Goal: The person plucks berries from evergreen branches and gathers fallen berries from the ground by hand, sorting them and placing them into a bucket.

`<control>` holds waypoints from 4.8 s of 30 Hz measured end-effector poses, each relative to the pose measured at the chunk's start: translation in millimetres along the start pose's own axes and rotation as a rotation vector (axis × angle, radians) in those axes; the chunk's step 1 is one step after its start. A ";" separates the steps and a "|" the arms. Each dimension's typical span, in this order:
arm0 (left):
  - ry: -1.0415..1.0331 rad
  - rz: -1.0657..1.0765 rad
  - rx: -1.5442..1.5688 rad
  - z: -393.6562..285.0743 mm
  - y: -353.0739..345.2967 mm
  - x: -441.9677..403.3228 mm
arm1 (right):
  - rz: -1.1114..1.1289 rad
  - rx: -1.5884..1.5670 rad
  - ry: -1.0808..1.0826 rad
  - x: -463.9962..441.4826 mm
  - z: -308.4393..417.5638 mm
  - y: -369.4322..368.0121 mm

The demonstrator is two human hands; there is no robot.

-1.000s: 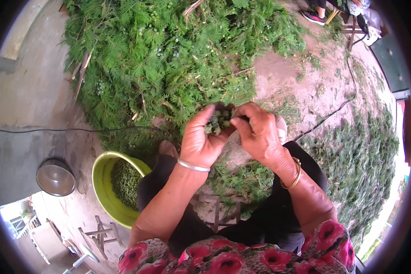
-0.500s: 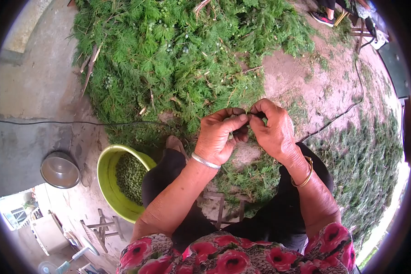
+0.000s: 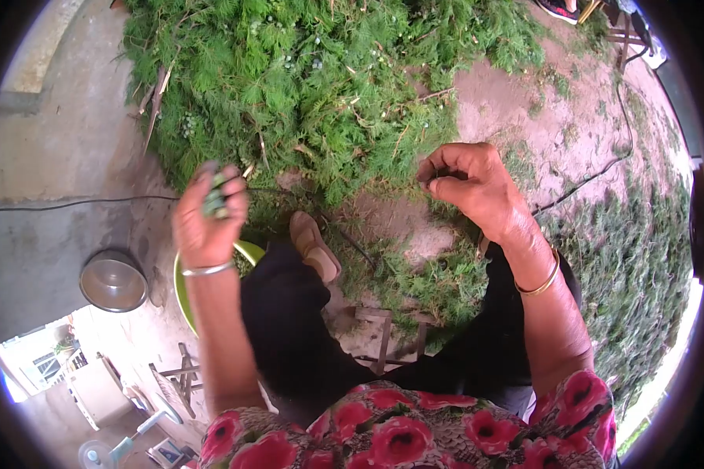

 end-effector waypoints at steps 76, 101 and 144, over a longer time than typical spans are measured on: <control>-0.326 -0.033 -0.622 70.9 -88.2 -20.8 | -0.112 -0.507 -0.421 -15.2 -41.4 -38.0; -0.279 -0.162 -0.766 85.3 -79.7 -45.8 | -0.364 -1.046 -0.375 -26.6 -45.8 -25.6; -0.327 -0.112 -1.020 76.6 -85.0 -50.3 | -0.379 -0.664 -0.234 -10.4 -67.2 -9.5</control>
Point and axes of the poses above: each hand's wrist, its own x-axis away from the middle knuckle, its own y-axis out of the back of the hand, z = x × y, the point moved 9 cm from there along -x, towards the middle knuckle, and after that the axes turned 13 degrees about y, right-handed, at the moved point
